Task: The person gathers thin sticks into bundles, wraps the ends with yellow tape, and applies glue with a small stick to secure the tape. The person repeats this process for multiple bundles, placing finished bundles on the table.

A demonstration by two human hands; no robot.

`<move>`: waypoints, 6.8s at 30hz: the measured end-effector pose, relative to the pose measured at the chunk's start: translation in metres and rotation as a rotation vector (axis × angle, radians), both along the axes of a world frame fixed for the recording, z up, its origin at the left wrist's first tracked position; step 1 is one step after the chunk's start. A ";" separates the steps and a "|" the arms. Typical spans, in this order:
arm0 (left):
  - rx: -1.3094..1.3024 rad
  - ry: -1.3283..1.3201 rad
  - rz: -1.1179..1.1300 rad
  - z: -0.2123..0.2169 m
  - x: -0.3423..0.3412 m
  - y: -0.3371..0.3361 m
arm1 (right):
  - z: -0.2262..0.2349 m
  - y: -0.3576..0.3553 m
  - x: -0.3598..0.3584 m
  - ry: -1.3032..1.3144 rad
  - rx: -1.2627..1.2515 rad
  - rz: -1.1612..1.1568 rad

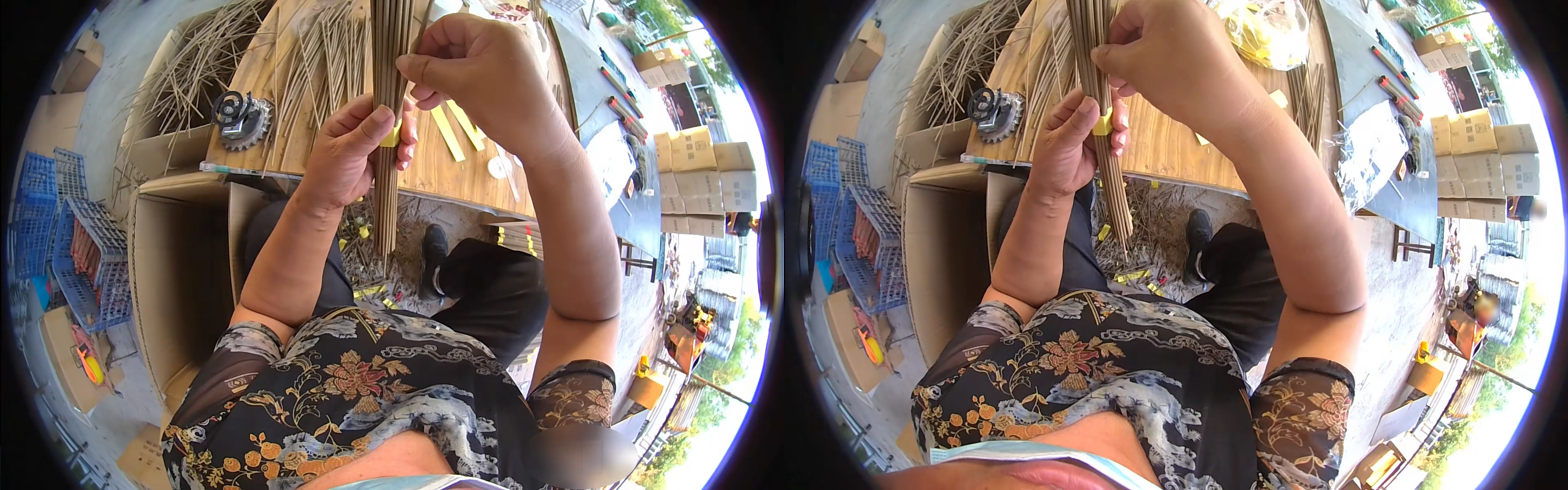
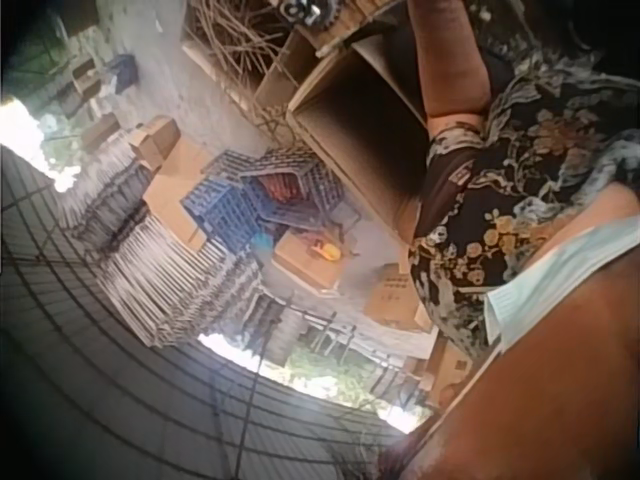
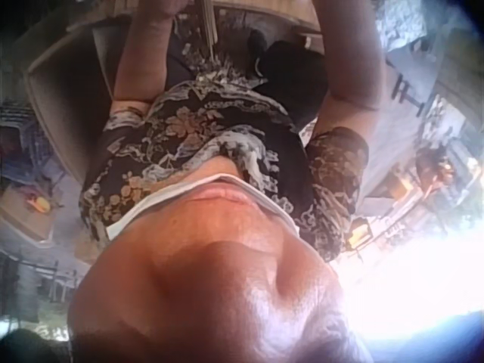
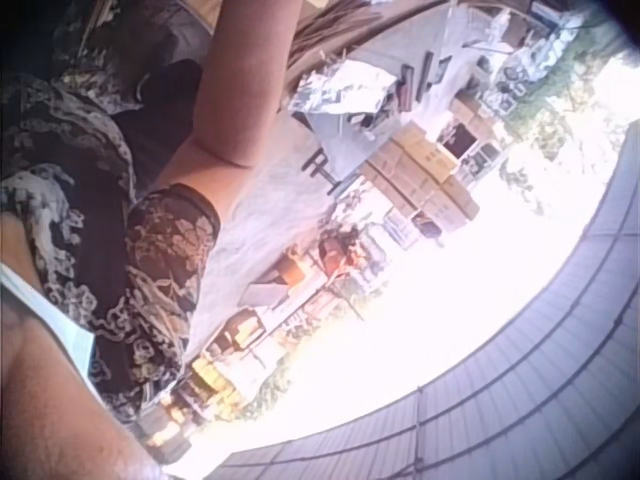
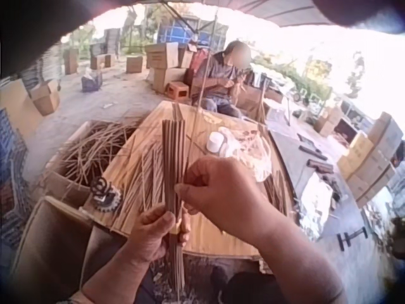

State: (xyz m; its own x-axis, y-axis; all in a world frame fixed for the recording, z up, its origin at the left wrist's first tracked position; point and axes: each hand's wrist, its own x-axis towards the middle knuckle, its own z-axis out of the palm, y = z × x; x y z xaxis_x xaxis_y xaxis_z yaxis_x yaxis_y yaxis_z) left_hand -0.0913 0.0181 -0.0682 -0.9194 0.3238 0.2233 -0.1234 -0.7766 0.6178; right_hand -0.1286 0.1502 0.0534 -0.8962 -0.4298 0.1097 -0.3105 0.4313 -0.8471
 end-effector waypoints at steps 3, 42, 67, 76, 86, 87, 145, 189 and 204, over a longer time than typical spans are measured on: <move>-0.018 0.015 -0.007 0.000 0.001 0.000 | -0.002 0.000 -0.003 -0.014 0.009 0.011; -0.236 -0.031 0.029 -0.001 0.006 0.007 | 0.034 0.010 -0.019 0.167 0.125 -0.144; -0.195 0.023 -0.029 -0.008 0.003 0.005 | 0.060 0.022 -0.006 0.087 0.036 -0.029; -0.236 0.042 -0.046 -0.007 0.004 0.007 | 0.071 0.017 -0.005 0.044 0.228 -0.076; -0.204 0.034 -0.034 -0.009 0.004 0.009 | 0.064 0.017 -0.009 0.123 0.241 -0.001; -0.197 0.036 -0.028 -0.010 0.003 0.009 | 0.065 0.017 -0.008 0.122 0.215 0.018; 0.275 -0.254 0.422 -0.018 -0.025 -0.032 | -0.038 0.095 0.139 0.016 -0.319 -0.345; 0.258 -0.442 0.330 -0.024 -0.025 -0.021 | -0.116 0.034 0.100 0.818 0.230 0.292; 0.253 -0.428 0.352 -0.024 -0.027 -0.023 | -0.110 0.033 0.097 0.779 0.258 0.259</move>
